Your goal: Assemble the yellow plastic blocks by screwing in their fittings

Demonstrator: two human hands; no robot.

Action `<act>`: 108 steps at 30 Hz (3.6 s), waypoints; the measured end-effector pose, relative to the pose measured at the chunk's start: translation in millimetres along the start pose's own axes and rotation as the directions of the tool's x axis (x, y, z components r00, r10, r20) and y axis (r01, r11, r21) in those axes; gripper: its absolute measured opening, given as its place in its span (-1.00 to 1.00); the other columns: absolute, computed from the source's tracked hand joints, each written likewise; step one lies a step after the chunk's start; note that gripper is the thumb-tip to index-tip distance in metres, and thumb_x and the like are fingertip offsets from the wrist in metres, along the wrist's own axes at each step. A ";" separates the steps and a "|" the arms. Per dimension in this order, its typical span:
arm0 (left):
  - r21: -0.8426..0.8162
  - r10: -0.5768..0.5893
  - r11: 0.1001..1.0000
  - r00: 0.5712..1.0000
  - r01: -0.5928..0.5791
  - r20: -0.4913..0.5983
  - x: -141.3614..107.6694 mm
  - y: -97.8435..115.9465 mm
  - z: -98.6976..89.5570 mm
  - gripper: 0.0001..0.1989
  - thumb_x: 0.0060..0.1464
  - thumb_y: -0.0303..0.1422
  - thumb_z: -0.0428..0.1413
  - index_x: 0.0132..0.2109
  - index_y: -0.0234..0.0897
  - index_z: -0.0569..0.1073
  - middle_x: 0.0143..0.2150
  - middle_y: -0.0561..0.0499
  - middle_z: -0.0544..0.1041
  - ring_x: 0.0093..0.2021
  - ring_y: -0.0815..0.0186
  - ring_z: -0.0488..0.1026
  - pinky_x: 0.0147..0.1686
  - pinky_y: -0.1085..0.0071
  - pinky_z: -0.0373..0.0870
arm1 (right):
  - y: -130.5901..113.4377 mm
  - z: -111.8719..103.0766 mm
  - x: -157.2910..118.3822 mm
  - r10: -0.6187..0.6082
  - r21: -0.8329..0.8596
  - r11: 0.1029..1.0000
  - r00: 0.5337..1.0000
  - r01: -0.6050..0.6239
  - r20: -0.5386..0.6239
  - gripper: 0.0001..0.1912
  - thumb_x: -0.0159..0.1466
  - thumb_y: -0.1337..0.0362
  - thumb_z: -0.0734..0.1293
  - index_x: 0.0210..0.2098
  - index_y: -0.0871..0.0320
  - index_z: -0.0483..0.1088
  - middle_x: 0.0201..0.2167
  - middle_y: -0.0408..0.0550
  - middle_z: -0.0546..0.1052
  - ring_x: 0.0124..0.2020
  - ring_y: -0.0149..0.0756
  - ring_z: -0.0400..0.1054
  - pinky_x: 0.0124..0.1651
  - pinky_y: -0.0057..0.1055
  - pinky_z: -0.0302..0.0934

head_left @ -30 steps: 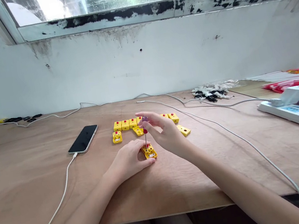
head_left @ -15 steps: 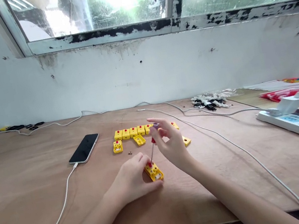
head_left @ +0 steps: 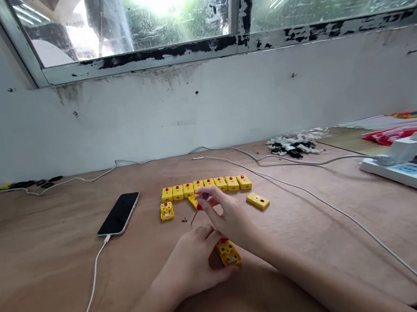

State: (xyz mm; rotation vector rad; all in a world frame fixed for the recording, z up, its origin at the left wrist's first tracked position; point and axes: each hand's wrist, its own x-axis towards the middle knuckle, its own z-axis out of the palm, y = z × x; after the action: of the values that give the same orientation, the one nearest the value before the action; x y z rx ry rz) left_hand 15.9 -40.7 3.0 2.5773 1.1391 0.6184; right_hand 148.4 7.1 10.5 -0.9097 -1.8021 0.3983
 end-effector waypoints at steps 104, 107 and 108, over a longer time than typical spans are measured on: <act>0.042 -0.132 0.988 0.950 0.150 -0.284 12.9 -34.2 -7.3 -0.89 0.14 -0.34 0.05 -0.28 -0.21 0.46 -0.26 0.04 0.53 -0.20 0.24 0.40 -0.19 0.30 0.32 | -5.8 -16.2 4.4 -0.345 -0.113 0.938 0.916 0.328 -0.206 -0.87 0.27 0.39 0.19 -0.18 0.10 0.26 -0.37 -0.11 0.50 -0.45 -0.43 0.42 -0.37 -0.49 0.33; 0.043 -0.125 0.989 0.951 0.143 -0.281 12.7 -34.1 -6.9 -0.88 0.14 -0.33 0.04 -0.29 -0.21 0.46 -0.26 0.04 0.52 -0.19 0.24 0.40 -0.19 0.31 0.33 | -7.2 -16.7 4.5 -0.351 -0.116 0.936 0.916 0.334 -0.194 -0.86 0.27 0.39 0.19 -0.18 0.10 0.27 -0.34 -0.10 0.52 -0.44 -0.42 0.43 -0.35 -0.48 0.34; 0.044 -0.127 0.988 0.952 0.145 -0.278 12.6 -34.2 -6.9 -0.88 0.14 -0.33 0.04 -0.28 -0.21 0.46 -0.26 0.03 0.52 -0.19 0.23 0.41 -0.19 0.30 0.33 | -7.5 -17.0 4.5 -0.353 -0.117 0.935 0.916 0.336 -0.191 -0.86 0.27 0.39 0.19 -0.18 0.10 0.28 -0.33 -0.09 0.52 -0.42 -0.41 0.43 -0.34 -0.48 0.34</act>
State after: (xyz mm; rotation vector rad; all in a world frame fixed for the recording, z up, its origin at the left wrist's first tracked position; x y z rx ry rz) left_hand -1.6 -8.3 -0.9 2.4925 1.4309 0.9433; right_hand 159.9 3.1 25.2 -0.6423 -1.7481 0.0026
